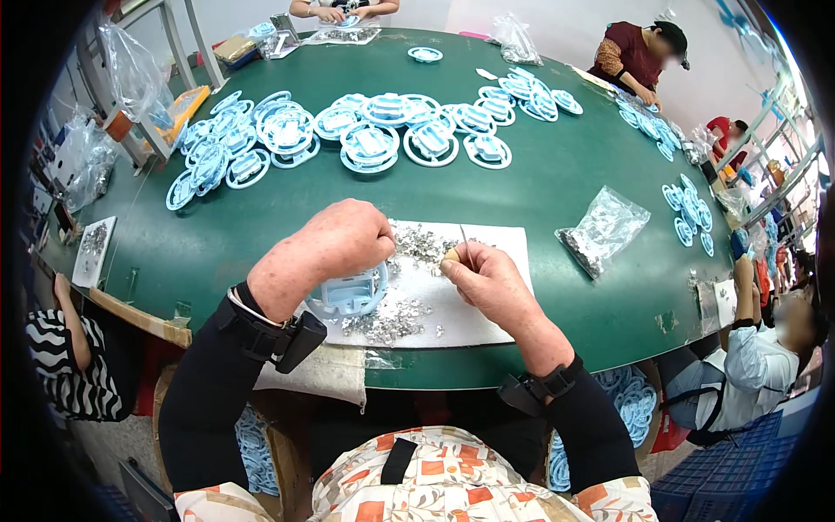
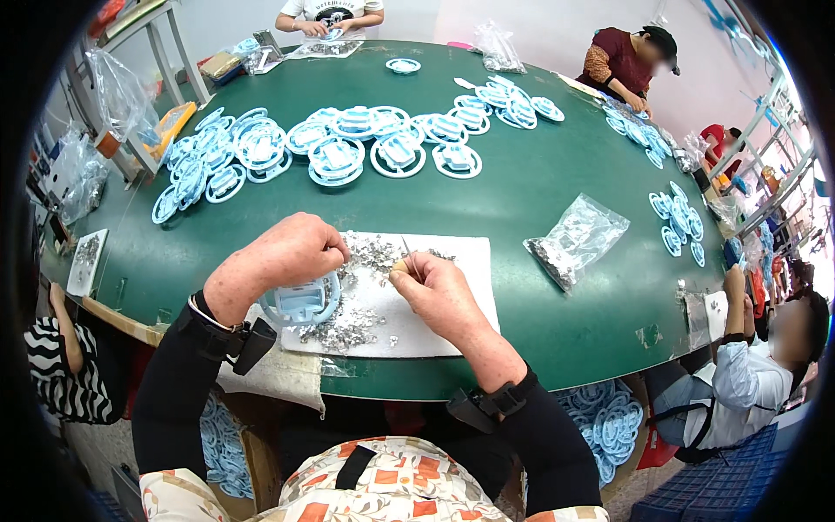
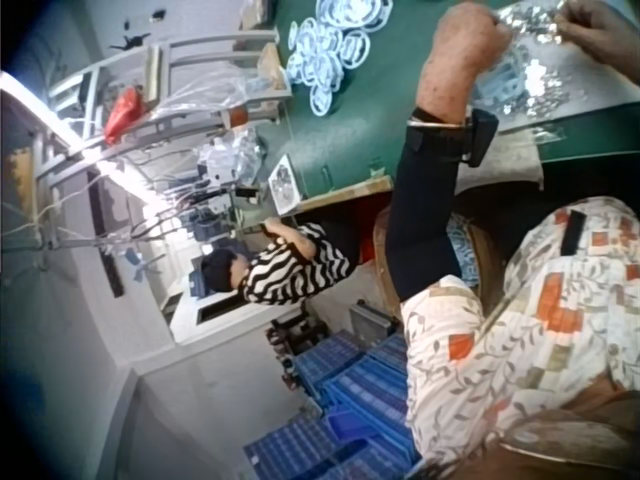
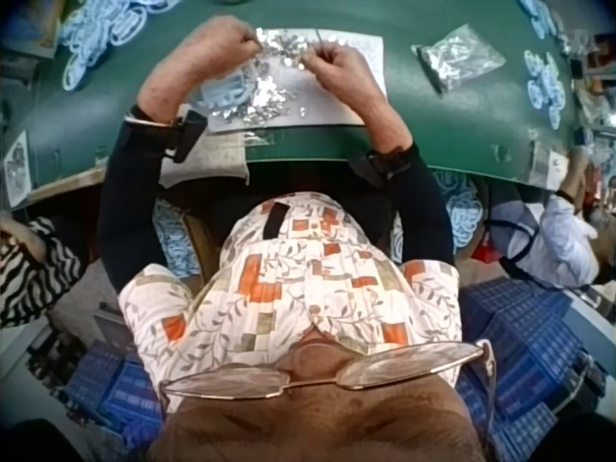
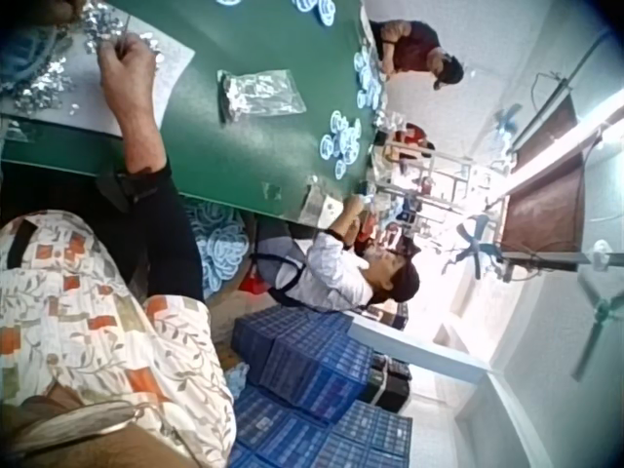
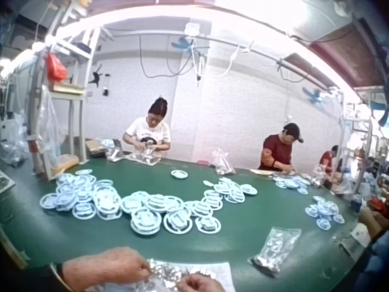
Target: The person sits at a green table in a workshop and assembles light blue plastic rings. They pick up a ring, insert small metal components into the center using a wooden stick, and place the finished unit on the table. The process is repeated continuously with other workers visible in the background.
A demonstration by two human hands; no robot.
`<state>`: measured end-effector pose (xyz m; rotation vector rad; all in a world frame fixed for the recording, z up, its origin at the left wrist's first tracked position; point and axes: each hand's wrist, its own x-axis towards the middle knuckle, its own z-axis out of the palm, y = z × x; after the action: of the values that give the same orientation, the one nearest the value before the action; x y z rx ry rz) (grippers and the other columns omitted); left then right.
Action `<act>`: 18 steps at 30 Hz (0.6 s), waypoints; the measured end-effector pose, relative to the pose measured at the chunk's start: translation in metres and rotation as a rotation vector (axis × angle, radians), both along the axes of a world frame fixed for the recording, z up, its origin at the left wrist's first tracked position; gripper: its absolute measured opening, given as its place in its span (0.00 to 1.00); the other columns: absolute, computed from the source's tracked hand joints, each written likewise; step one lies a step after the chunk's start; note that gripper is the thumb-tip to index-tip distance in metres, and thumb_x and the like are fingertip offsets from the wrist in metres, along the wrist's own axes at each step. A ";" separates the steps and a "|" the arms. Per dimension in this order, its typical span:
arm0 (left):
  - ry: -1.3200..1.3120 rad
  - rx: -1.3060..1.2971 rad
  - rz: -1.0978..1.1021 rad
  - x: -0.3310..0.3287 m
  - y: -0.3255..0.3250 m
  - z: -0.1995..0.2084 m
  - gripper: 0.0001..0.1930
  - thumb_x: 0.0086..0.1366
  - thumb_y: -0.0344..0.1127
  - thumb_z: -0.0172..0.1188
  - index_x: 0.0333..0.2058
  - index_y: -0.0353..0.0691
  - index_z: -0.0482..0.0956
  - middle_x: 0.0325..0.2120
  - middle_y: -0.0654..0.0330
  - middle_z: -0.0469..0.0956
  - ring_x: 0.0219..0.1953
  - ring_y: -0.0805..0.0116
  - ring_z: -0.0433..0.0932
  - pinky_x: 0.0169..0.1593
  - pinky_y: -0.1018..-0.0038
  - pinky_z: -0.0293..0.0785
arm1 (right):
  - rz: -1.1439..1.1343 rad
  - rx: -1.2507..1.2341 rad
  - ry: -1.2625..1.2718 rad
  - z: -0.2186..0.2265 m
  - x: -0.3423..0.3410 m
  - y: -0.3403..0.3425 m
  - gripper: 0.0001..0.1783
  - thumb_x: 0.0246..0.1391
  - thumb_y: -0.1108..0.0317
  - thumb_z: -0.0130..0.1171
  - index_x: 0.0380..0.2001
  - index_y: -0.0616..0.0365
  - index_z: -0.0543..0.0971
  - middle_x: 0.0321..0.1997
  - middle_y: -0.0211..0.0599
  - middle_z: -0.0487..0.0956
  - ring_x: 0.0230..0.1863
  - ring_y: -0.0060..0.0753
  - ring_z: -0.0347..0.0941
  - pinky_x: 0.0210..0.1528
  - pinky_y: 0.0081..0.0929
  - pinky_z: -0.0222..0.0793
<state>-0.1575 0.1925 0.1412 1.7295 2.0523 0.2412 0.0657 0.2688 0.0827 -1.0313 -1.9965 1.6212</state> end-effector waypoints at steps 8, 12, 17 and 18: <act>-0.092 0.044 -0.018 0.013 -0.010 0.016 0.12 0.61 0.39 0.62 0.41 0.41 0.87 0.32 0.49 0.85 0.34 0.54 0.83 0.42 0.64 0.78 | 0.044 -0.010 0.029 0.008 0.006 -0.006 0.11 0.62 0.64 0.62 0.34 0.61 0.79 0.26 0.20 0.74 0.26 0.11 0.65 0.28 0.18 0.63; -0.193 -0.042 -0.107 0.032 -0.015 0.030 0.13 0.61 0.40 0.65 0.41 0.41 0.86 0.30 0.51 0.84 0.32 0.59 0.82 0.40 0.67 0.77 | 0.083 0.036 -0.008 0.026 0.010 -0.013 0.11 0.61 0.64 0.63 0.33 0.63 0.80 0.27 0.22 0.77 0.29 0.13 0.67 0.31 0.20 0.66; -0.254 -0.001 -0.130 0.043 -0.017 0.025 0.11 0.63 0.39 0.63 0.39 0.40 0.85 0.31 0.55 0.84 0.30 0.65 0.80 0.39 0.69 0.76 | 0.106 0.077 0.035 0.034 0.018 -0.015 0.10 0.61 0.66 0.63 0.34 0.63 0.80 0.27 0.22 0.76 0.29 0.12 0.66 0.31 0.20 0.65; -0.285 0.016 -0.118 0.045 -0.018 0.022 0.11 0.64 0.39 0.63 0.39 0.39 0.85 0.30 0.57 0.84 0.30 0.68 0.79 0.37 0.71 0.76 | 0.099 0.075 0.048 0.034 0.020 -0.015 0.09 0.62 0.66 0.63 0.34 0.63 0.81 0.27 0.21 0.76 0.29 0.12 0.66 0.31 0.19 0.65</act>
<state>-0.1129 0.1747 0.1628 1.7083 1.7436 0.4407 0.0854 0.2543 0.1163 -0.8717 -2.0889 1.5917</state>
